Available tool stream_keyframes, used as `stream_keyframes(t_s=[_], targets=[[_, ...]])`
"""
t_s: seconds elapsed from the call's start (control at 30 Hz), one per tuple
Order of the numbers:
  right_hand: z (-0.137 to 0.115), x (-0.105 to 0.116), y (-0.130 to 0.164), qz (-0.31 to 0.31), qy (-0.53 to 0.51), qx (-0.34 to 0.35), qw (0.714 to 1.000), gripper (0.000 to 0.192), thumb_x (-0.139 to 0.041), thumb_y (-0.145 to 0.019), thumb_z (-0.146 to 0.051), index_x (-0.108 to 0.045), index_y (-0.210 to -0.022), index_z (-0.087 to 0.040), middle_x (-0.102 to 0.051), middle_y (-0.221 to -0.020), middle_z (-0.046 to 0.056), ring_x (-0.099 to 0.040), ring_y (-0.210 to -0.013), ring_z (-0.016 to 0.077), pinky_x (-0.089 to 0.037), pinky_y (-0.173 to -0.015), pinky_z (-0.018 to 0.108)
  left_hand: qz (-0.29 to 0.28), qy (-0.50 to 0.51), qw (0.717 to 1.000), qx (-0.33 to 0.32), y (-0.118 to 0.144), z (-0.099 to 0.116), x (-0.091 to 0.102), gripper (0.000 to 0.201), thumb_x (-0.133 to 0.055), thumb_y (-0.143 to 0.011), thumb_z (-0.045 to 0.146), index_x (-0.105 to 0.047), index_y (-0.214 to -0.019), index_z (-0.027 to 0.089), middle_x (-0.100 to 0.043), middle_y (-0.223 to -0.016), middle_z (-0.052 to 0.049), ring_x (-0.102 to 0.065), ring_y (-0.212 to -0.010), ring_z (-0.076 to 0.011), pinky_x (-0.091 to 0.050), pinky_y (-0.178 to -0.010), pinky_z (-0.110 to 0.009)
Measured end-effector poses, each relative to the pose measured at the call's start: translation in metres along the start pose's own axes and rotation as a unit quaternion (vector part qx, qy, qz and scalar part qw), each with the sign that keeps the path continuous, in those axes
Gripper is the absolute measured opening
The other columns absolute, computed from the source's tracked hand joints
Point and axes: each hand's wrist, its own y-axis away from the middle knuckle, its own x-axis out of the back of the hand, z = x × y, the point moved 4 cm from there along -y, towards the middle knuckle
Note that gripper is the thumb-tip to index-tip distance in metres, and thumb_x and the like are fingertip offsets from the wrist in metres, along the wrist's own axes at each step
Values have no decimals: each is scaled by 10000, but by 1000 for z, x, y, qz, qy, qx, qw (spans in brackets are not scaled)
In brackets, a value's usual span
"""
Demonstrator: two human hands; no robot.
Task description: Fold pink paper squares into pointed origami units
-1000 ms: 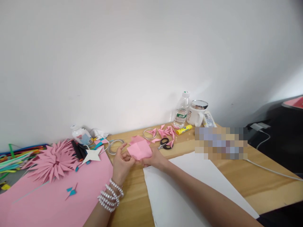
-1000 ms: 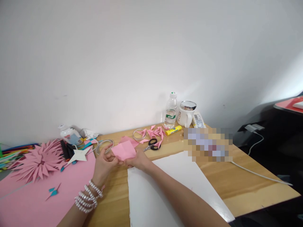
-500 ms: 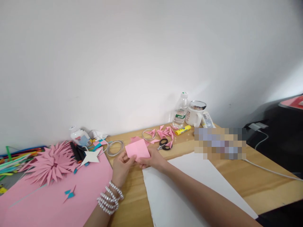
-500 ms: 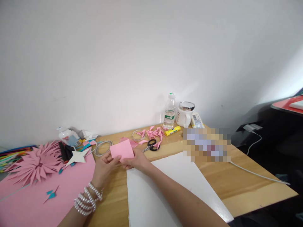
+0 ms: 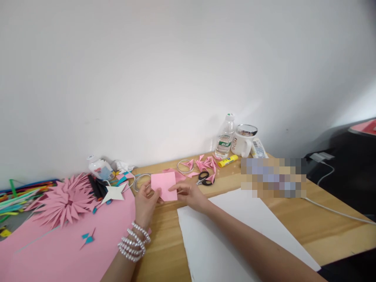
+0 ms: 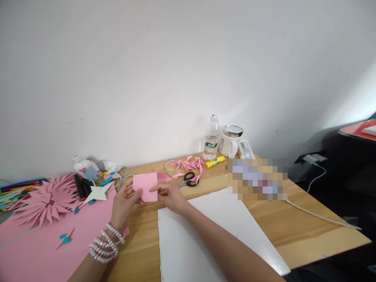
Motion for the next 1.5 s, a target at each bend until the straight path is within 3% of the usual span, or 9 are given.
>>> stream_keyframes(t_s=[0.27,0.53,0.73,0.87,1.07,1.3,1.5], targets=[[7,-5,0,2,-25,-61,998,272,-740,-521,-306,-678,-735,-150,-661,-724,39,-607,-654,171,-483,-620,285,-33,56,995,76,4,-7,-6,327,-747,-527,240,-631,-807,118,-696,-643,-34,-633,-565,-149,-502,-573,-240],[10,5,-3,99,-20,-49,994,210,-724,-543,-294,-602,-625,-144,-609,-629,1,-553,-575,121,-434,-563,237,-53,92,993,50,7,-11,-11,296,-733,-572,221,-635,-837,135,-707,-708,-32,-646,-635,-133,-497,-622,-206],[14,5,-2,108,-69,-66,990,229,-721,-541,-275,-576,-662,-146,-588,-648,-12,-547,-570,105,-428,-561,229,-74,81,993,52,7,-10,-13,289,-716,-599,249,-635,-848,125,-709,-749,-56,-652,-684,-168,-513,-641,-247],[17,5,-3,123,-88,-63,986,298,-735,-513,-244,-535,-718,-158,-589,-652,-28,-552,-556,100,-434,-555,227,-106,73,989,76,9,-10,-16,339,-759,-526,188,-639,-834,112,-708,-741,-57,-651,-700,-177,-524,-677,-268],[12,3,-1,120,-110,-60,985,385,-730,-516,-227,-459,-785,-183,-618,-702,-16,-598,-618,129,-477,-591,249,-80,70,990,92,11,-9,-16,320,-775,-495,185,-647,-776,100,-701,-671,-49,-654,-655,-176,-536,-653,-265],[9,3,0,154,-149,-60,975,738,-752,-508,-210,-344,-1123,-204,-657,-879,57,-633,-802,204,-504,-711,348,-83,58,990,95,12,-9,-17,298,-774,-495,217,-657,-745,102,-693,-642,-51,-655,-632,-186,-540,-620,-271],[8,0,0,103,-134,-68,983,497,-725,-553,-246,-547,-1006,-149,-653,-917,66,-608,-807,203,-500,-665,304,-113,34,989,84,14,-10,-20,255,-761,-518,260,-659,-700,115,-685,-618,-39,-652,-624,-185,-534,-608,-268]])
